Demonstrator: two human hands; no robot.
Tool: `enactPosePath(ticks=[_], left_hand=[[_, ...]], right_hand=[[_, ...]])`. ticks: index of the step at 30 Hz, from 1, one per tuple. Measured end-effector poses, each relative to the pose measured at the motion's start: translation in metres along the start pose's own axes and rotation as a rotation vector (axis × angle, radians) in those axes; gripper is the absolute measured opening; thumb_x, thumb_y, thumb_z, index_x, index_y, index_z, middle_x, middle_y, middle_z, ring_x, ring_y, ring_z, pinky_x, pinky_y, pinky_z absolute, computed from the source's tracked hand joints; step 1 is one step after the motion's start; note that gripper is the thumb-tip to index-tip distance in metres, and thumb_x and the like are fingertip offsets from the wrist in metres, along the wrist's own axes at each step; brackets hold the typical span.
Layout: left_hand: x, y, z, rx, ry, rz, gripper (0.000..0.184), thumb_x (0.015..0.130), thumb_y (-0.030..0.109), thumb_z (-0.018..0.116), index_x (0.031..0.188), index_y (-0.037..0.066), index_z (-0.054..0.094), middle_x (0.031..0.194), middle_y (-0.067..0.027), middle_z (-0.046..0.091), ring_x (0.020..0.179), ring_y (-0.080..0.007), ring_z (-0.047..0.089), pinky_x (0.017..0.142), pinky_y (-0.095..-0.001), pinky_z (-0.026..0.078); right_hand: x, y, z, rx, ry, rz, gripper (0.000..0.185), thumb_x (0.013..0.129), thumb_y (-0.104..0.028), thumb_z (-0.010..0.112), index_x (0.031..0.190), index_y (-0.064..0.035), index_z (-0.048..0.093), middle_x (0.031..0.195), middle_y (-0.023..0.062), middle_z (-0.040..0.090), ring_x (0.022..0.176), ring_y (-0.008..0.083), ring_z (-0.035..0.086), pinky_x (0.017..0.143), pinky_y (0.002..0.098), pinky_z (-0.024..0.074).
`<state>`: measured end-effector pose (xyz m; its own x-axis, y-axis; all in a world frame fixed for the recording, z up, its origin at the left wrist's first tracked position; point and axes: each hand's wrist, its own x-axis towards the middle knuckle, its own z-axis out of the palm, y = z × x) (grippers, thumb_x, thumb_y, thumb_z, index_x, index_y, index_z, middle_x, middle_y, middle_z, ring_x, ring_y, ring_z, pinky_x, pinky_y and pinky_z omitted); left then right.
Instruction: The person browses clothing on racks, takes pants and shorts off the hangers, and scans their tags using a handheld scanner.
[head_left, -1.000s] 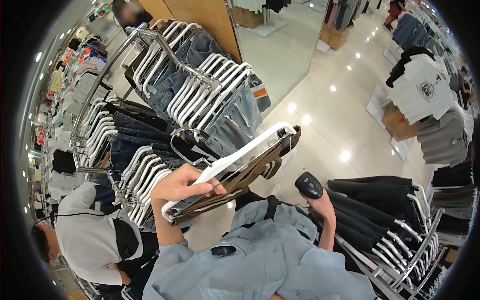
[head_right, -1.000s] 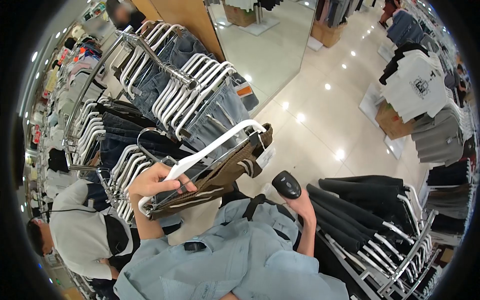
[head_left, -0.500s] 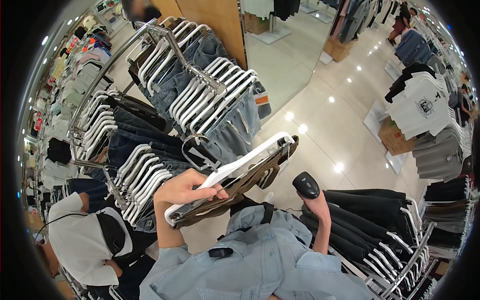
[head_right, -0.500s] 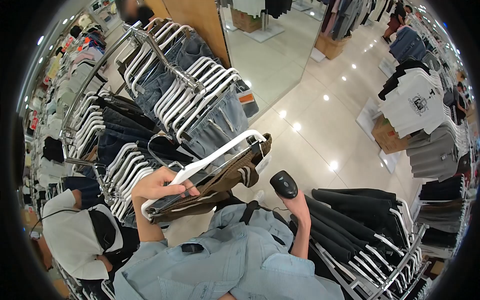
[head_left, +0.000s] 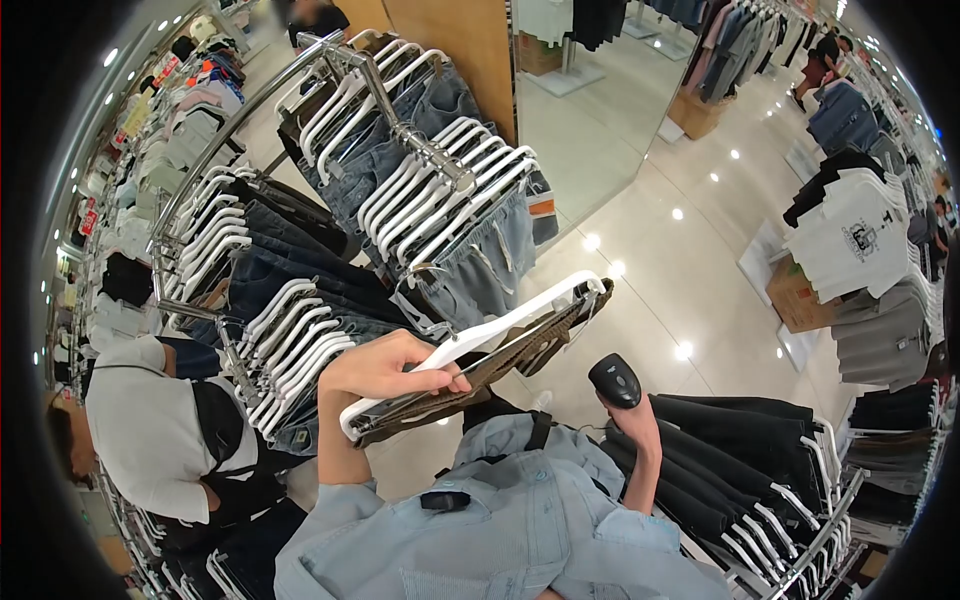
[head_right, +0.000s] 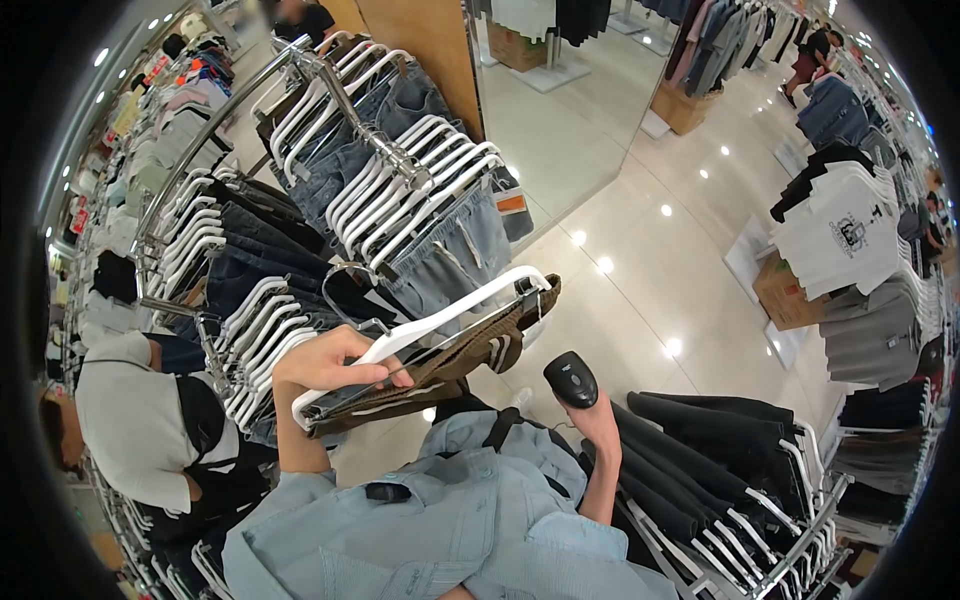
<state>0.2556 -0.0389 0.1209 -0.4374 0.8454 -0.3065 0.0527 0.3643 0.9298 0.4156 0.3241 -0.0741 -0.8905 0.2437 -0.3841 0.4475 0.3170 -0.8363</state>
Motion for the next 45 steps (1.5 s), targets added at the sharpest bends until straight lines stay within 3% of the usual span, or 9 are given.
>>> enactPosePath(ticks=[8, 11, 20, 26, 29, 34, 35, 45], left_hand=[[-0.002, 0.001, 0.006, 0.006, 0.014, -0.035, 0.029, 0.099, 0.025, 0.058, 0.113, 0.004, 0.072, 0.098, -0.0098, 0.074, 0.08, -0.0158, 0.066, 0.076, -0.0285, 0.052], [-0.003, 0.005, 0.007, 0.054, -0.033, -0.088, 0.03, 0.098, 0.022, 0.058, 0.113, -0.001, 0.07, 0.104, -0.0116, 0.073, 0.087, -0.0166, 0.067, 0.08, -0.0308, 0.053], [-0.004, -0.003, 0.015, 0.058, -0.027, -0.14, 0.03, 0.098, 0.024, 0.059, 0.114, 0.001, 0.071, 0.103, -0.0108, 0.073, 0.084, -0.016, 0.065, 0.079, -0.0293, 0.052], [-0.001, 0.002, 0.02, 0.099, 0.011, -0.1, 0.03, 0.098, 0.028, 0.058, 0.108, 0.004, 0.073, 0.1, -0.012, 0.074, 0.091, -0.0197, 0.07, 0.083, -0.0294, 0.051], [0.0, 0.002, 0.019, 0.106, 0.006, -0.123, 0.03, 0.098, 0.028, 0.058, 0.107, 0.003, 0.073, 0.099, -0.0118, 0.074, 0.091, -0.0193, 0.07, 0.083, -0.0293, 0.051], [0.007, -0.009, 0.021, 0.07, 0.018, -0.101, 0.032, 0.097, 0.029, 0.059, 0.109, 0.002, 0.072, 0.098, -0.0119, 0.074, 0.09, -0.0184, 0.07, 0.082, -0.0296, 0.051], [0.009, -0.005, 0.019, 0.104, -0.053, -0.148, 0.03, 0.099, 0.023, 0.057, 0.116, 0.001, 0.069, 0.107, -0.0109, 0.073, 0.097, -0.0167, 0.067, 0.087, -0.029, 0.05], [0.041, -0.023, 0.057, 0.053, -0.119, -0.256, 0.032, 0.1, 0.028, 0.058, 0.114, 0.003, 0.071, 0.099, -0.0086, 0.074, 0.089, -0.013, 0.066, 0.083, -0.0272, 0.05]], right_hand=[[-0.002, -0.002, 0.001, 0.022, 0.001, -0.046, 0.029, 0.083, -0.027, 0.076, 0.083, -0.0017, 0.063, 0.063, 0.0014, 0.058, 0.059, 0.0108, 0.054, 0.056, 0.03, 0.045], [0.0, 0.002, 0.001, 0.002, -0.009, -0.004, 0.029, 0.083, -0.028, 0.076, 0.083, -0.0017, 0.063, 0.063, 0.0012, 0.059, 0.059, 0.0105, 0.055, 0.056, 0.0298, 0.0451], [-0.001, 0.007, 0.003, -0.016, -0.036, -0.002, 0.03, 0.083, -0.027, 0.076, 0.076, -0.0011, 0.062, 0.061, 0.0013, 0.059, 0.059, 0.0101, 0.056, 0.056, 0.0293, 0.0458], [-0.007, 0.002, 0.0, 0.003, -0.064, 0.023, 0.03, 0.083, -0.027, 0.076, 0.081, 0.0005, 0.063, 0.062, 0.0022, 0.058, 0.059, 0.0109, 0.055, 0.056, 0.0309, 0.046], [-0.009, 0.001, 0.0, 0.027, -0.03, -0.018, 0.03, 0.083, -0.026, 0.076, 0.082, 0.0007, 0.063, 0.062, 0.0024, 0.058, 0.059, 0.0111, 0.055, 0.056, 0.0311, 0.0458], [-0.012, 0.006, -0.002, 0.009, -0.061, 0.095, 0.03, 0.083, -0.028, 0.076, 0.083, 0.0, 0.064, 0.063, 0.003, 0.059, 0.059, 0.0113, 0.055, 0.057, 0.0316, 0.0462], [-0.013, 0.004, -0.003, 0.014, -0.058, 0.095, 0.03, 0.083, -0.028, 0.076, 0.083, 0.0, 0.064, 0.063, 0.003, 0.059, 0.059, 0.0113, 0.055, 0.057, 0.0316, 0.0462], [-0.001, 0.005, 0.009, -0.001, -0.066, 0.027, 0.033, 0.081, -0.03, 0.076, 0.084, 0.0, 0.064, 0.064, 0.0047, 0.061, 0.06, 0.0132, 0.058, 0.059, 0.0321, 0.0481]])
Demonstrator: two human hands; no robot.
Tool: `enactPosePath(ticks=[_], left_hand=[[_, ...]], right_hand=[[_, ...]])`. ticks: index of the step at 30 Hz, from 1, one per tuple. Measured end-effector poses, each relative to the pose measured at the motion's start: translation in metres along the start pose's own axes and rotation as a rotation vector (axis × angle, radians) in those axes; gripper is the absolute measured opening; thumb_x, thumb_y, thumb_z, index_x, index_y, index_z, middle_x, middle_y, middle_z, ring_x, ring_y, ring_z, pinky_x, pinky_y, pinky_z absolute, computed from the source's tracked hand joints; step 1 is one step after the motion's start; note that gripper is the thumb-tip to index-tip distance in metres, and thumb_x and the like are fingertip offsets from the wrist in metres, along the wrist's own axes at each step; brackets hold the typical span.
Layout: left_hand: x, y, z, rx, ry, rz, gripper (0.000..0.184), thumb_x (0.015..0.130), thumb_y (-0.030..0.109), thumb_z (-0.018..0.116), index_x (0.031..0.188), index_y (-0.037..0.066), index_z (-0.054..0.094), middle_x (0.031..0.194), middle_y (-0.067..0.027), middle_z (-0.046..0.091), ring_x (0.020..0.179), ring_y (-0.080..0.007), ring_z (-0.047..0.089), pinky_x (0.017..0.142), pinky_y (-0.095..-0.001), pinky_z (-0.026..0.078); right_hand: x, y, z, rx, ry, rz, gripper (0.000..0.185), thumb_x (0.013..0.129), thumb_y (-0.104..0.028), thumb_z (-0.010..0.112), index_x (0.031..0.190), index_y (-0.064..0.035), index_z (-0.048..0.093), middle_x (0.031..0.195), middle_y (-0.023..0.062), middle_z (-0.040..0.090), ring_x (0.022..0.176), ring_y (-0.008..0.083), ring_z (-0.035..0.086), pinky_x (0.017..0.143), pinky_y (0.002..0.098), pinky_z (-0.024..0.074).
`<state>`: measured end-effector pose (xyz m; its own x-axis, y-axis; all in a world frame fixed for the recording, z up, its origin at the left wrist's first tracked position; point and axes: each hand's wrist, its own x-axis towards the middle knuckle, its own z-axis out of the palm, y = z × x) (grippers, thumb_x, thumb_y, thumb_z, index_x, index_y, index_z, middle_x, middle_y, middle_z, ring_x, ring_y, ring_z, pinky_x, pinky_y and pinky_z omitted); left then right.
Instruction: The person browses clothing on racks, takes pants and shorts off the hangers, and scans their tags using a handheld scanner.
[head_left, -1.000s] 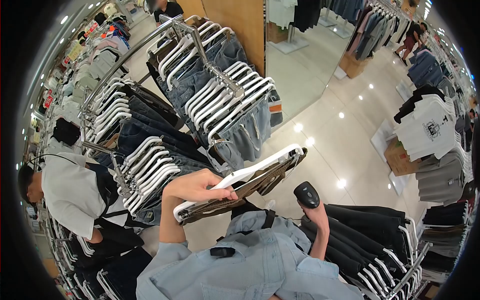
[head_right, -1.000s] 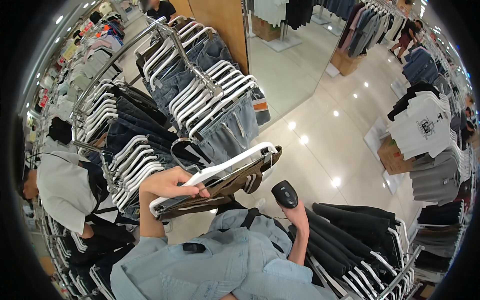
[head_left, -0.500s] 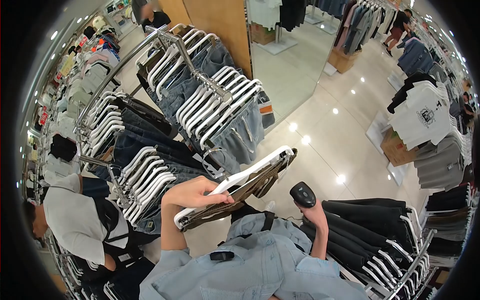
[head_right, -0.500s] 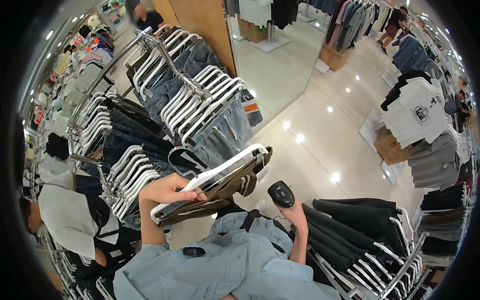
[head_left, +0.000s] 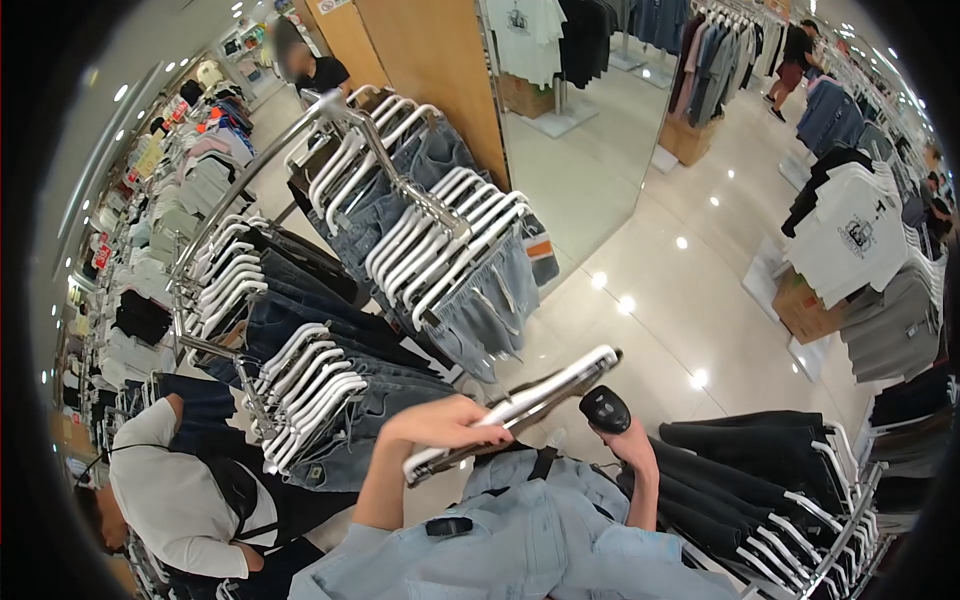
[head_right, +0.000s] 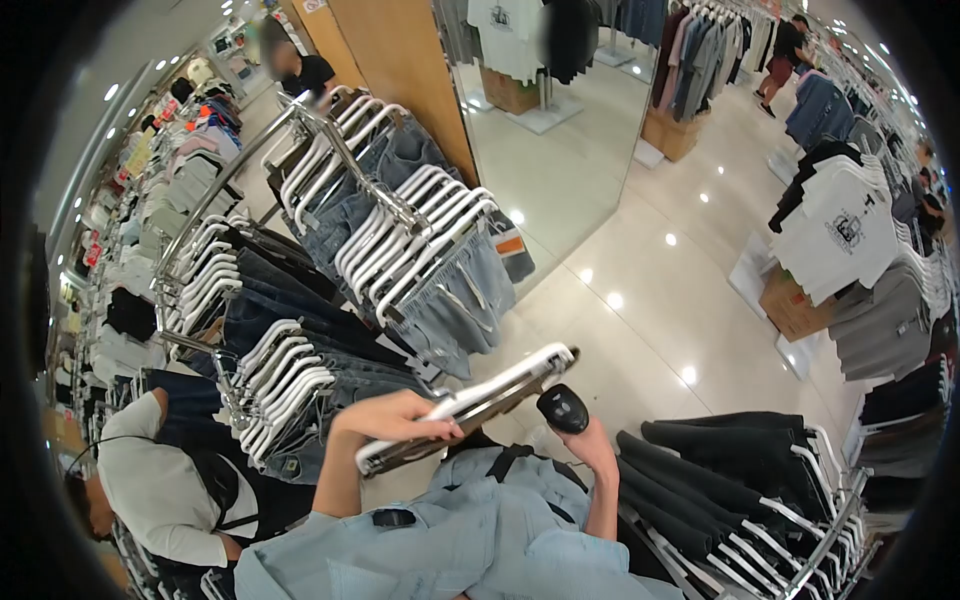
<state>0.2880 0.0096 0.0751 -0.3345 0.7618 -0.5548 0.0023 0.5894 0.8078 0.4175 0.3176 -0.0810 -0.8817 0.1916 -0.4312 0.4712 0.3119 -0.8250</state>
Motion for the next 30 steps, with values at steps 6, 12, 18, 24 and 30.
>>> enactPosePath(ticks=[6, 12, 18, 24, 30], left_hand=[[0.037, -0.03, 0.035, 0.033, 0.017, -0.027, 0.038, 0.101, 0.035, 0.055, 0.119, 0.005, 0.068, 0.101, -0.0062, 0.072, 0.087, -0.0129, 0.063, 0.08, -0.0282, 0.05], [0.066, -0.035, 0.073, -0.415, 0.116, -0.105, 0.041, 0.102, 0.036, 0.051, 0.122, 0.003, 0.066, 0.101, -0.0064, 0.065, 0.082, -0.0112, 0.06, 0.079, -0.0249, 0.05], [0.09, -0.05, 0.112, -0.441, 0.085, -0.065, 0.037, 0.103, 0.032, 0.051, 0.117, -0.002, 0.055, 0.099, -0.0058, 0.058, 0.086, -0.0099, 0.06, 0.073, -0.0235, 0.051], [0.091, -0.046, 0.111, -0.426, 0.102, -0.049, 0.041, 0.101, 0.036, 0.052, 0.114, -0.002, 0.055, 0.094, -0.006, 0.059, 0.085, -0.0103, 0.06, 0.073, -0.0235, 0.051], [0.078, -0.041, 0.091, -0.533, 0.171, -0.1, 0.042, 0.099, 0.036, 0.055, 0.118, 0.0, 0.063, 0.096, -0.0091, 0.066, 0.084, -0.0129, 0.062, 0.077, -0.0246, 0.052]], right_hand=[[0.015, 0.015, 0.003, 0.017, -0.034, -0.003, 0.03, 0.081, -0.028, 0.076, 0.083, 0.0002, 0.065, 0.065, 0.0044, 0.062, 0.059, 0.0134, 0.059, 0.057, 0.032, 0.0482], [0.019, 0.009, 0.002, 0.073, -0.046, -0.05, 0.032, 0.081, -0.031, 0.077, 0.08, -0.0013, 0.065, 0.06, 0.0029, 0.06, 0.055, 0.0124, 0.057, 0.052, 0.0308, 0.0459], [0.025, 0.018, 0.002, -0.028, -0.055, -0.06, 0.037, 0.08, -0.036, 0.077, 0.076, -0.0013, 0.065, 0.058, 0.0027, 0.059, 0.049, 0.0122, 0.054, 0.045, 0.0311, 0.0423], [0.019, 0.005, -0.006, -0.044, -0.05, -0.026, 0.039, 0.079, -0.038, 0.077, 0.076, -0.001, 0.065, 0.059, 0.0041, 0.061, 0.054, 0.0134, 0.058, 0.052, 0.0316, 0.0457], [0.017, 0.006, -0.004, 0.014, -0.061, -0.086, 0.032, 0.081, -0.031, 0.077, 0.079, -0.0012, 0.066, 0.062, 0.0041, 0.062, 0.059, 0.0133, 0.059, 0.055, 0.0316, 0.0471]])
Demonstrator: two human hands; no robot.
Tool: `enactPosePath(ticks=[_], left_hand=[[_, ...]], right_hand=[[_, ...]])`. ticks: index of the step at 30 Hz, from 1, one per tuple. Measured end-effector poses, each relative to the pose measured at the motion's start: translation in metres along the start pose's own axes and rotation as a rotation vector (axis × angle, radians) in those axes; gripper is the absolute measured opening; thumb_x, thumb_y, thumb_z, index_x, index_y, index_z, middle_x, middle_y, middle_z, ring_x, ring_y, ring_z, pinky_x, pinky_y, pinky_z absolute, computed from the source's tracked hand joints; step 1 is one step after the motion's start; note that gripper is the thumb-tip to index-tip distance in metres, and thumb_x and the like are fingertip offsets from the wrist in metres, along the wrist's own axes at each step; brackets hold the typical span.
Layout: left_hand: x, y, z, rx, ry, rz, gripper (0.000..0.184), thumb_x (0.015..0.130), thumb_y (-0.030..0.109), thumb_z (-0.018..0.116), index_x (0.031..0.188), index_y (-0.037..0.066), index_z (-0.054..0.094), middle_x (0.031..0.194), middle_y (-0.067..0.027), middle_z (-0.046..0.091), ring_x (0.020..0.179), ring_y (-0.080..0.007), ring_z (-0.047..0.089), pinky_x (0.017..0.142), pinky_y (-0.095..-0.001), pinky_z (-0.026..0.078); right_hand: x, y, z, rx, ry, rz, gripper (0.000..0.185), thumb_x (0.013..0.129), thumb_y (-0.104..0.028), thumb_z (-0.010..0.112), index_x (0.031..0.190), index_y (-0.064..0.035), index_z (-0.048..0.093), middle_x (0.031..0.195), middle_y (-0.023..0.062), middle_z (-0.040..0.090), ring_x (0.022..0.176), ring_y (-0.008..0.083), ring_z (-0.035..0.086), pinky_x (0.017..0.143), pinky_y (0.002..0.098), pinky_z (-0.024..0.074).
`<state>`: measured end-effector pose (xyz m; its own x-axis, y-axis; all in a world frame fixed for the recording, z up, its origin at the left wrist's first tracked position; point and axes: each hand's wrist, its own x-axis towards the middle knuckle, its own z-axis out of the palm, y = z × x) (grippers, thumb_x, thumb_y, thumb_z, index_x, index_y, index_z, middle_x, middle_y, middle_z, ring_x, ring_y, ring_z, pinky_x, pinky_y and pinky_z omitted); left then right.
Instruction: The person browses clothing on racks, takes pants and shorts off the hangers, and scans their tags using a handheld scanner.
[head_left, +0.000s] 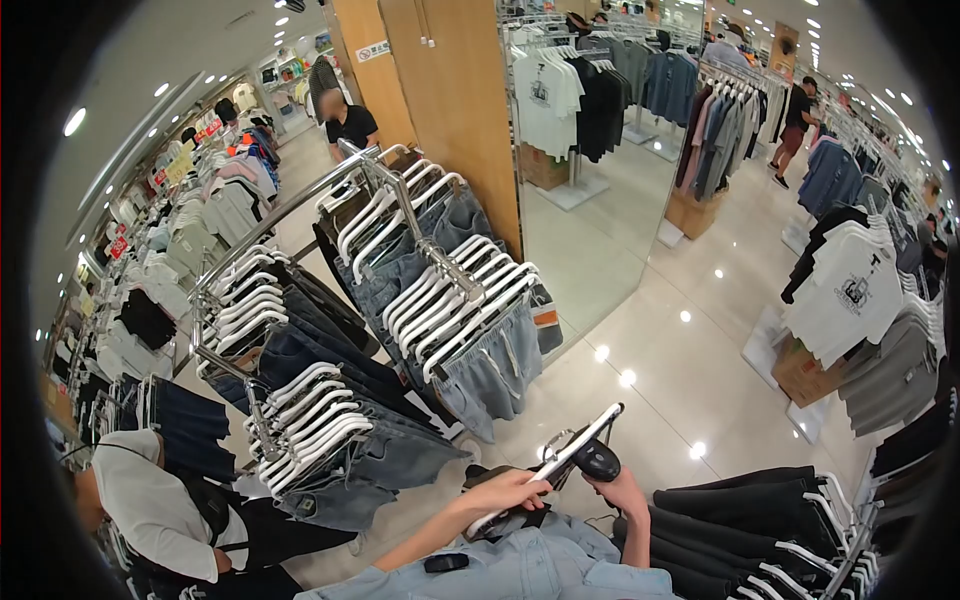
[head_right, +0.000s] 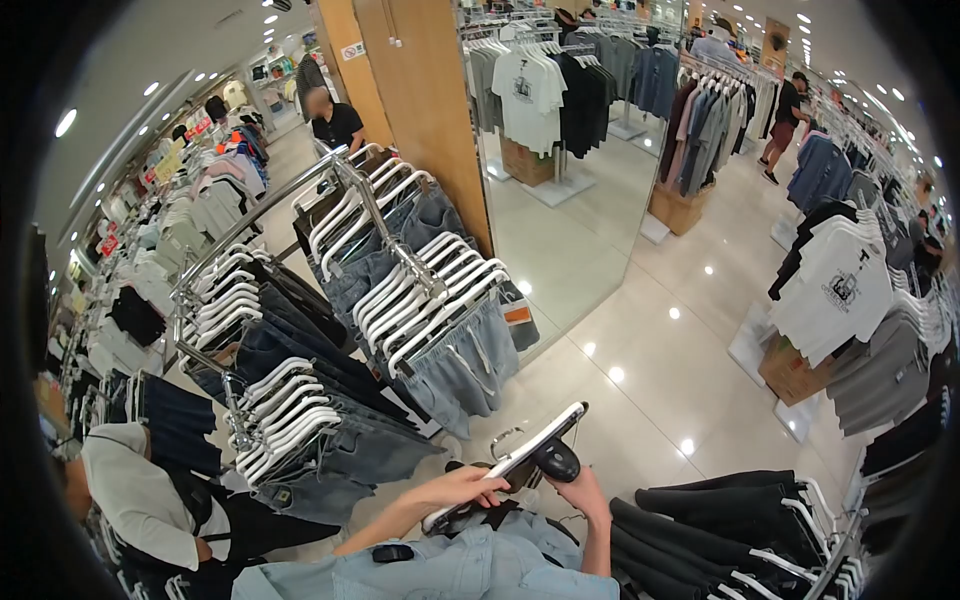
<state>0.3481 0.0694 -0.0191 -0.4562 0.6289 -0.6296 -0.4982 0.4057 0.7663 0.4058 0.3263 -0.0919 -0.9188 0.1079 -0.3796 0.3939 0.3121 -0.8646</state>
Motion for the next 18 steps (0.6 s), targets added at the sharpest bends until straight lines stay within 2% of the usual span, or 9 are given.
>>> enactPosePath(ticks=[2, 9, 13, 14, 18], left_hand=[[0.004, -0.008, -0.008, -0.033, 0.003, 0.026, 0.041, 0.1, 0.035, 0.054, 0.121, 0.001, 0.064, 0.098, -0.0092, 0.066, 0.088, -0.0142, 0.062, 0.081, -0.0251, 0.051], [-0.011, 0.004, -0.029, -0.041, 0.076, -0.012, 0.038, 0.1, 0.032, 0.053, 0.117, 0.0, 0.065, 0.094, -0.0102, 0.067, 0.086, -0.0148, 0.064, 0.079, -0.0244, 0.051], [-0.018, 0.003, -0.041, -0.114, 0.137, 0.028, 0.037, 0.1, 0.029, 0.052, 0.112, -0.004, 0.065, 0.093, -0.0101, 0.068, 0.084, -0.0143, 0.065, 0.077, -0.0247, 0.051], [-0.021, 0.004, -0.043, -0.149, 0.156, 0.048, 0.035, 0.1, 0.027, 0.051, 0.106, -0.005, 0.065, 0.09, -0.0093, 0.067, 0.083, -0.0136, 0.064, 0.076, -0.025, 0.052], [-0.033, 0.001, -0.053, -0.189, 0.245, 0.068, 0.032, 0.1, 0.025, 0.051, 0.099, -0.005, 0.063, 0.085, -0.0076, 0.064, 0.078, -0.0133, 0.063, 0.074, -0.0255, 0.052]], right_hand=[[0.001, 0.005, 0.003, 0.004, -0.032, 0.001, 0.029, 0.082, -0.029, 0.076, 0.08, -0.0014, 0.066, 0.063, 0.0036, 0.062, 0.06, 0.0127, 0.059, 0.056, 0.0313, 0.0472], [-0.003, 0.004, 0.012, 0.02, -0.073, -0.04, 0.029, 0.082, -0.03, 0.076, 0.082, -0.0024, 0.067, 0.063, 0.0031, 0.062, 0.06, 0.0126, 0.059, 0.057, 0.031, 0.0476], [-0.002, 0.006, 0.013, 0.021, -0.082, -0.025, 0.028, 0.082, -0.03, 0.076, 0.083, -0.0026, 0.068, 0.063, 0.0034, 0.063, 0.06, 0.0126, 0.059, 0.057, 0.0312, 0.0479], [-0.002, 0.007, 0.013, 0.021, -0.079, -0.038, 0.028, 0.081, -0.03, 0.076, 0.082, -0.0026, 0.068, 0.063, 0.0035, 0.063, 0.06, 0.0126, 0.059, 0.057, 0.0312, 0.0479], [0.0, 0.003, 0.013, 0.005, -0.093, -0.003, 0.029, 0.081, -0.03, 0.076, 0.082, -0.0024, 0.068, 0.063, 0.0038, 0.063, 0.06, 0.0127, 0.059, 0.057, 0.0313, 0.0482]])
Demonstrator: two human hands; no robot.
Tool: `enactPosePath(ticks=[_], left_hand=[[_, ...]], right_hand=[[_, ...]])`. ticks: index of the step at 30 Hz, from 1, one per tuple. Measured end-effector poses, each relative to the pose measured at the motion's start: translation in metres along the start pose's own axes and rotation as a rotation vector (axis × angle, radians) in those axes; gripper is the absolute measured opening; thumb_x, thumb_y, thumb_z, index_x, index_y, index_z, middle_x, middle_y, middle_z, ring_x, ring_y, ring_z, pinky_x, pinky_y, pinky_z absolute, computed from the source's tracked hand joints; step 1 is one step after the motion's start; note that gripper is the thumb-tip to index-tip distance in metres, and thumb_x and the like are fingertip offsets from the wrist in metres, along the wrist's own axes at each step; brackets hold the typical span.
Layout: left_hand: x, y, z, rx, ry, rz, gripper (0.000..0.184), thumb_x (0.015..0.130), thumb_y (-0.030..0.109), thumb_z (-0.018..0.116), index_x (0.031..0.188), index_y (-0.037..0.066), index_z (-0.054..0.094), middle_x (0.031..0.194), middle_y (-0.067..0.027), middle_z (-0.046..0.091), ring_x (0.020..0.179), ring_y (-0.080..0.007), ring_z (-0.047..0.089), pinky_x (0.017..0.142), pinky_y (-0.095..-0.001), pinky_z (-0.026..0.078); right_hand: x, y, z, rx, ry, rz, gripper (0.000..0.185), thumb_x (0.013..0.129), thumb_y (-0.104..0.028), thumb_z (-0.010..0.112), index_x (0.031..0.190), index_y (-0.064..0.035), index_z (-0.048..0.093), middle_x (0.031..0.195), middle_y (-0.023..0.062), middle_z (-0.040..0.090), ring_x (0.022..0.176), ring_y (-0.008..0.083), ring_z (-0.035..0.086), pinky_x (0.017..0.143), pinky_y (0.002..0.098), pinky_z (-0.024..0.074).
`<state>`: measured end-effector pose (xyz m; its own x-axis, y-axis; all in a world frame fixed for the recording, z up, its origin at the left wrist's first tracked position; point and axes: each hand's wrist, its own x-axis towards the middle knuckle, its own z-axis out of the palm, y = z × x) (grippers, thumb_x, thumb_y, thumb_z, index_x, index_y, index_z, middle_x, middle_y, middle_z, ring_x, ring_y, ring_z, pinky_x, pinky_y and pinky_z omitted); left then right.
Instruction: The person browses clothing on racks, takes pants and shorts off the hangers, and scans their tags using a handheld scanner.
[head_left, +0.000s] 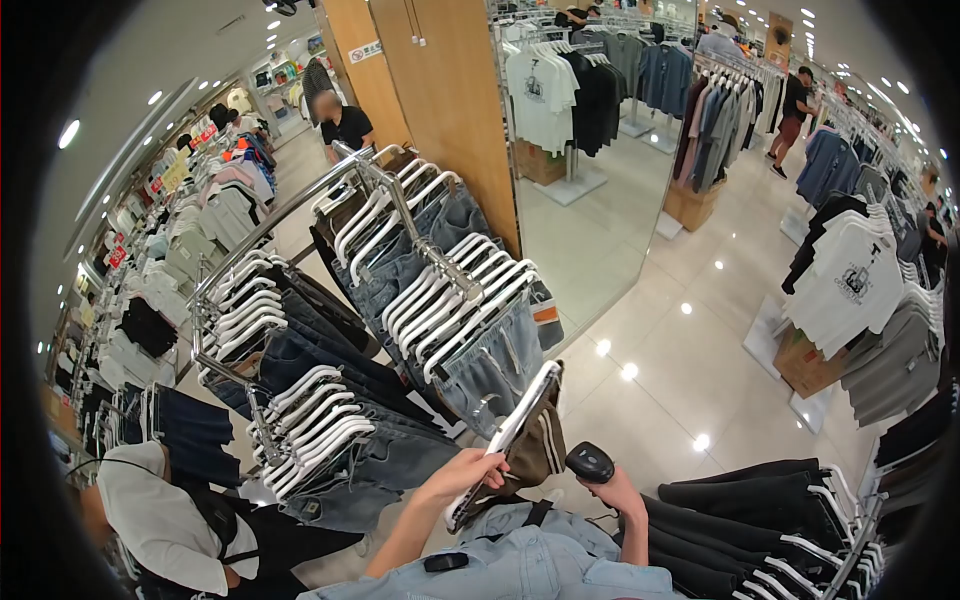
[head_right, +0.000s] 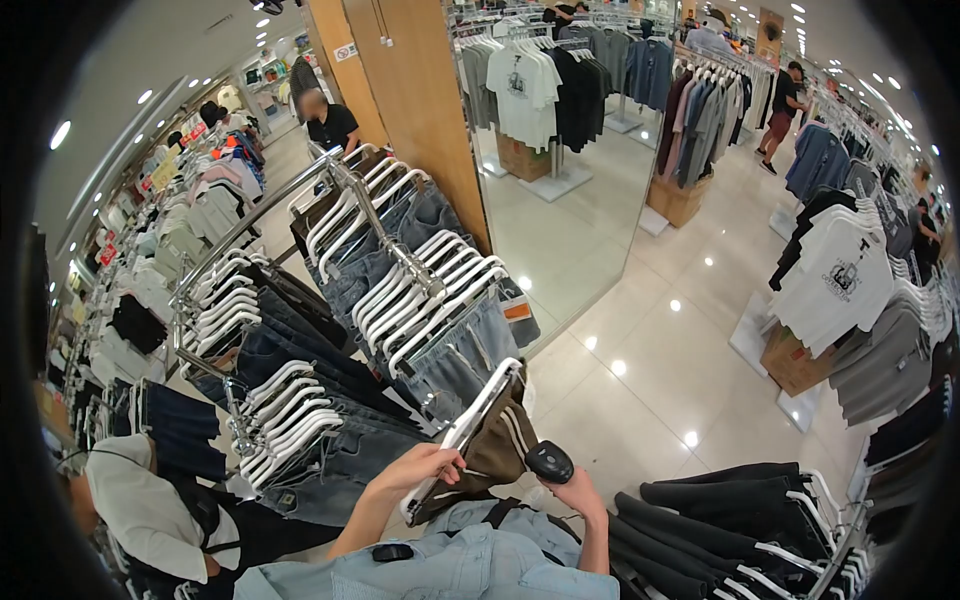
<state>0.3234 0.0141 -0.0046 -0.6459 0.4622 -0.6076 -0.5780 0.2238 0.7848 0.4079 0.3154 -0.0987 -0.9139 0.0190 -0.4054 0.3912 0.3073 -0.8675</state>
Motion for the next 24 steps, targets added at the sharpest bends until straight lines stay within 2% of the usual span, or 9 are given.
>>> enactPosePath(ticks=[7, 12, 15, 20, 24], left_hand=[[-0.021, 0.003, -0.018, -0.095, 0.148, -0.012, 0.029, 0.099, 0.024, 0.052, 0.092, -0.002, 0.061, 0.077, -0.0073, 0.063, 0.072, -0.0141, 0.062, 0.07, -0.0261, 0.051], [-0.034, 0.002, -0.02, -0.189, 0.262, -0.002, 0.028, 0.096, 0.025, 0.057, 0.079, 0.004, 0.058, 0.069, -0.0054, 0.059, 0.063, -0.0132, 0.055, 0.062, -0.026, 0.044], [-0.039, -0.002, -0.026, -0.268, 0.311, -0.013, 0.029, 0.095, 0.026, 0.058, 0.076, 0.005, 0.056, 0.067, -0.0055, 0.058, 0.06, -0.0131, 0.054, 0.059, -0.0273, 0.044], [-0.049, -0.008, -0.033, -0.432, 0.376, 0.034, 0.036, 0.095, 0.026, 0.058, 0.064, 0.011, 0.044, 0.059, -0.0041, 0.049, 0.055, -0.0164, 0.052, 0.053, -0.0286, 0.039], [-0.057, -0.01, -0.04, -0.526, 0.398, 0.064, 0.038, 0.095, 0.025, 0.058, 0.063, 0.012, 0.043, 0.058, -0.0011, 0.043, 0.055, -0.0157, 0.05, 0.051, -0.0291, 0.036]], right_hand=[[0.002, 0.007, 0.004, 0.002, 0.001, 0.025, 0.029, 0.081, -0.031, 0.077, 0.081, -0.0029, 0.067, 0.063, 0.0036, 0.063, 0.059, 0.0126, 0.059, 0.056, 0.0312, 0.0474], [0.005, 0.002, 0.007, -0.035, -0.049, 0.029, 0.03, 0.082, -0.031, 0.077, 0.081, -0.0028, 0.067, 0.062, 0.0033, 0.062, 0.059, 0.0122, 0.058, 0.055, 0.0311, 0.0473], [0.008, -0.001, 0.009, -0.038, -0.066, 0.027, 0.03, 0.082, -0.03, 0.077, 0.081, -0.002, 0.067, 0.062, 0.0032, 0.061, 0.059, 0.0122, 0.059, 0.056, 0.0311, 0.0473], [0.011, -0.002, 0.012, -0.007, -0.07, 0.007, 0.029, 0.081, -0.028, 0.078, 0.081, -0.001, 0.066, 0.063, 0.003, 0.061, 0.059, 0.0122, 0.059, 0.056, 0.0311, 0.0475], [0.011, -0.004, 0.011, -0.019, -0.097, 0.008, 0.029, 0.081, -0.027, 0.078, 0.081, -0.0009, 0.066, 0.063, 0.0032, 0.061, 0.058, 0.0122, 0.059, 0.056, 0.0309, 0.048]])
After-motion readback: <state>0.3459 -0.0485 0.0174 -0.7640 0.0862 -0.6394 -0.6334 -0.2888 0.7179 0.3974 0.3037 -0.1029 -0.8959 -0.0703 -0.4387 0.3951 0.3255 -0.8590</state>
